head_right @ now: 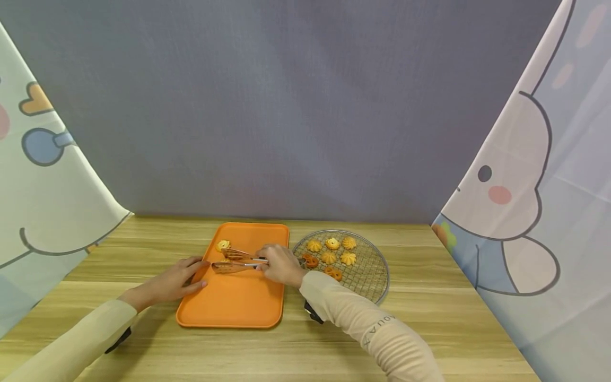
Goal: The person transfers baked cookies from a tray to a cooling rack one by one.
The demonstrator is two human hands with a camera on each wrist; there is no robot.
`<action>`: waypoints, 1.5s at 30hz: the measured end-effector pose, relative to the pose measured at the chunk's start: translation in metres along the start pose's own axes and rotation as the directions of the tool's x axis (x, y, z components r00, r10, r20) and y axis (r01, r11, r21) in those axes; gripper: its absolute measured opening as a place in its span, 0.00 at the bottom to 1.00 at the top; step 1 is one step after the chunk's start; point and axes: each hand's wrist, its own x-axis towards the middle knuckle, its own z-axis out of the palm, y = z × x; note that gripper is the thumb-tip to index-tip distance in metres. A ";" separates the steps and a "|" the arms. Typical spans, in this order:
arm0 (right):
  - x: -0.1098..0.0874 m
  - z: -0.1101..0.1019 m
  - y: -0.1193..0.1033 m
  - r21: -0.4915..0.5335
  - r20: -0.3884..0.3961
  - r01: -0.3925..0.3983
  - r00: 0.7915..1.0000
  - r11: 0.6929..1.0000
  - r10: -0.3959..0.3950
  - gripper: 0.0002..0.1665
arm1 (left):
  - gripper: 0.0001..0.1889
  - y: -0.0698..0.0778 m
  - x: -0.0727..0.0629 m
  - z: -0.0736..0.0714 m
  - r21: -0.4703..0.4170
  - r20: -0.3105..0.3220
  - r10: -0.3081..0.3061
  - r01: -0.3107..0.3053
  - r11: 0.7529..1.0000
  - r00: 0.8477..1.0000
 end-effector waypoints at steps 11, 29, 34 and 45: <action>-0.005 -0.011 0.002 0.025 -0.002 -0.037 0.999 0.999 0.037 0.17 | 0.29 0.003 0.000 -0.002 -0.011 -0.003 -0.003 0.003 1.000 1.000; -0.033 -0.040 0.019 0.079 0.013 -0.059 0.998 0.995 0.058 0.18 | 0.28 0.003 0.000 -0.003 -0.005 -0.020 0.015 -0.016 1.000 1.000; -0.042 -0.051 0.026 0.090 -0.011 -0.059 0.998 0.994 0.060 0.17 | 0.28 0.003 0.000 -0.003 -0.007 -0.011 0.018 -0.018 1.000 1.000; -0.066 -0.074 0.049 0.138 0.013 -0.126 0.992 0.982 0.125 0.19 | 0.28 0.002 -0.001 -0.002 -0.030 0.005 -0.001 0.001 1.000 1.000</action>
